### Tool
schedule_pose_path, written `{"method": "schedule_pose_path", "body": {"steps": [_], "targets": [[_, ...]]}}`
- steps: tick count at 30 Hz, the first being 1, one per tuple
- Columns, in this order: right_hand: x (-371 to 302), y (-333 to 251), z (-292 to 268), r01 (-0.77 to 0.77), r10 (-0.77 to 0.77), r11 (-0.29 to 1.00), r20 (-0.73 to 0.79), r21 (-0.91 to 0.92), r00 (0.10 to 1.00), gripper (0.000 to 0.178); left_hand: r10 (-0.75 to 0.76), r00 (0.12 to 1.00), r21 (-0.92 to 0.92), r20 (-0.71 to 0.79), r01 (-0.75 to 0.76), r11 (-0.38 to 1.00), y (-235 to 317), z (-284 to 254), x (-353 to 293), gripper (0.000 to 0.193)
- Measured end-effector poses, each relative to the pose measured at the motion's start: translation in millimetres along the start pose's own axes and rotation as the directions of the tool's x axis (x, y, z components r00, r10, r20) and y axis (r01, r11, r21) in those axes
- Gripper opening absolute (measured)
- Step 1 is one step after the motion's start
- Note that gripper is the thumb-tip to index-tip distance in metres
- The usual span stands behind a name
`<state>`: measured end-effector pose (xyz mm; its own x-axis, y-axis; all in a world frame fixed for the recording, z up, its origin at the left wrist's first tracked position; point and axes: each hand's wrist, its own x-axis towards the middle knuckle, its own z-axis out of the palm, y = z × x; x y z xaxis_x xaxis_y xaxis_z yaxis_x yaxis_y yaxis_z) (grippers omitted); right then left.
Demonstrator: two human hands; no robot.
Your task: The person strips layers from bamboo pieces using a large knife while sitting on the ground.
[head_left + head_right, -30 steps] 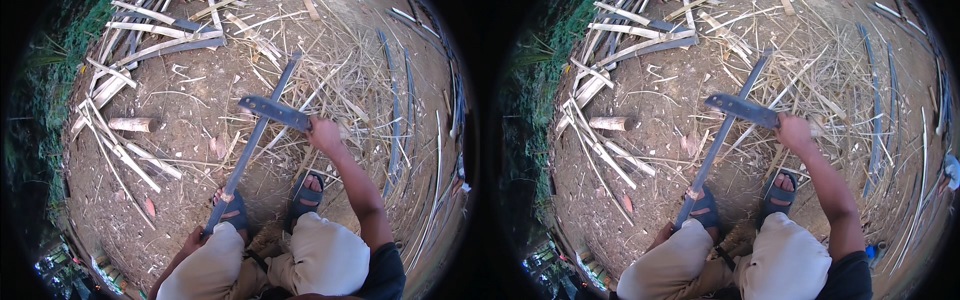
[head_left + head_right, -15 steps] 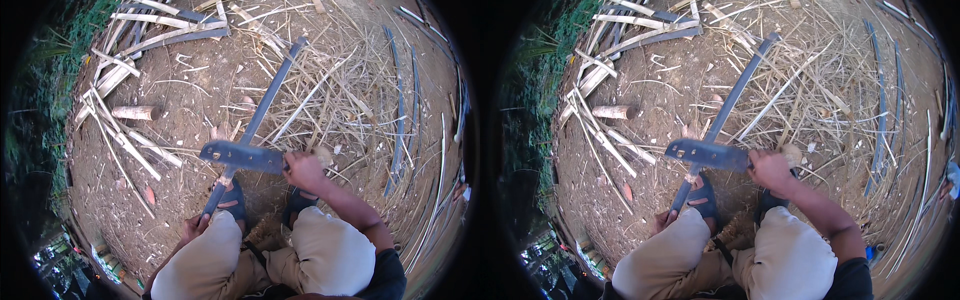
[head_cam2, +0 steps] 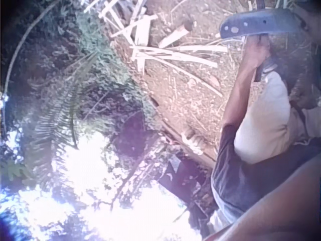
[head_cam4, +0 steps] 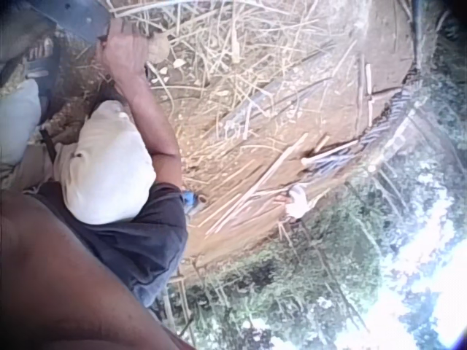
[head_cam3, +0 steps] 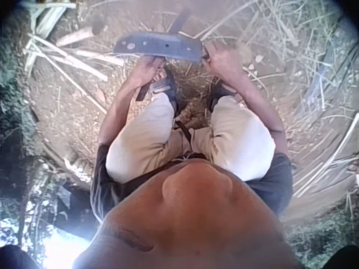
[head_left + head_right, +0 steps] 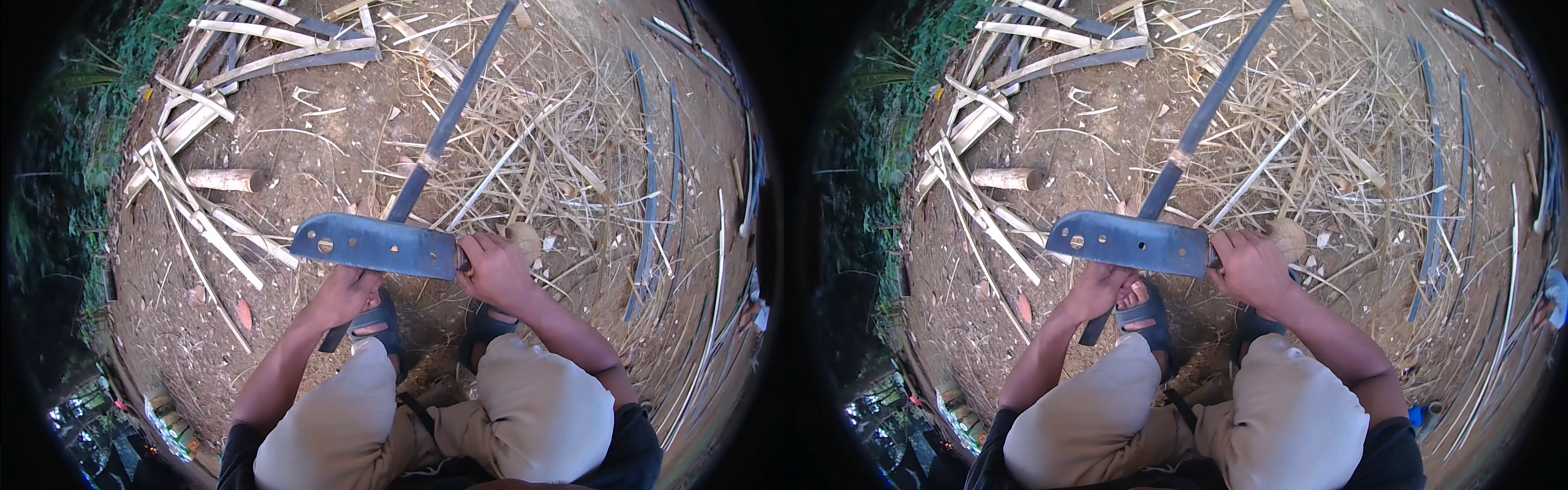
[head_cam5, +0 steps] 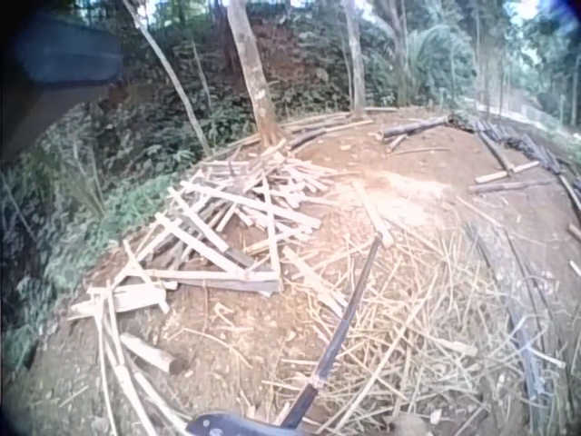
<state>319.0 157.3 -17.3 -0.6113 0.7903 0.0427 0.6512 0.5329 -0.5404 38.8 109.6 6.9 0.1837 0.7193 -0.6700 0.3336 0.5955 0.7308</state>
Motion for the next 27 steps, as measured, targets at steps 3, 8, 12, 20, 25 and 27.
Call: {"method": "schedule_pose_path", "body": {"steps": [3,8,12,20,25,27], "targets": [[-2,-6,5,-0.064,0.064,0.998,0.059,0.005,0.996,0.037,-0.020,0.999,-0.115,-0.042,0.015,0.993,-17,21,11,0.022],[-14,7,19,-0.062,0.063,0.992,0.015,-0.106,0.998,0.030,-0.086,0.982,0.048,-0.168,0.096,0.994,-22,42,-7,0.029],[9,65,-4,-0.429,0.427,0.881,-0.053,-0.199,0.902,0.024,-0.108,0.975,0.037,-0.192,0.117,0.992,-24,42,-20,0.036],[20,19,-15,0.000,0.021,0.987,0.132,-0.160,0.991,0.027,-0.013,0.976,0.303,-0.218,0.080,0.950,-10,34,-33,0.030],[35,61,-16,-0.204,0.217,0.967,0.072,-0.155,0.974,0.029,0.149,0.961,0.607,-0.231,0.023,0.794,-28,23,-61,0.021],[48,81,-21,-0.327,0.340,0.924,0.031,-0.200,0.940,0.028,0.140,0.961,0.583,-0.240,0.027,0.812,-28,22,-64,0.021]]}}
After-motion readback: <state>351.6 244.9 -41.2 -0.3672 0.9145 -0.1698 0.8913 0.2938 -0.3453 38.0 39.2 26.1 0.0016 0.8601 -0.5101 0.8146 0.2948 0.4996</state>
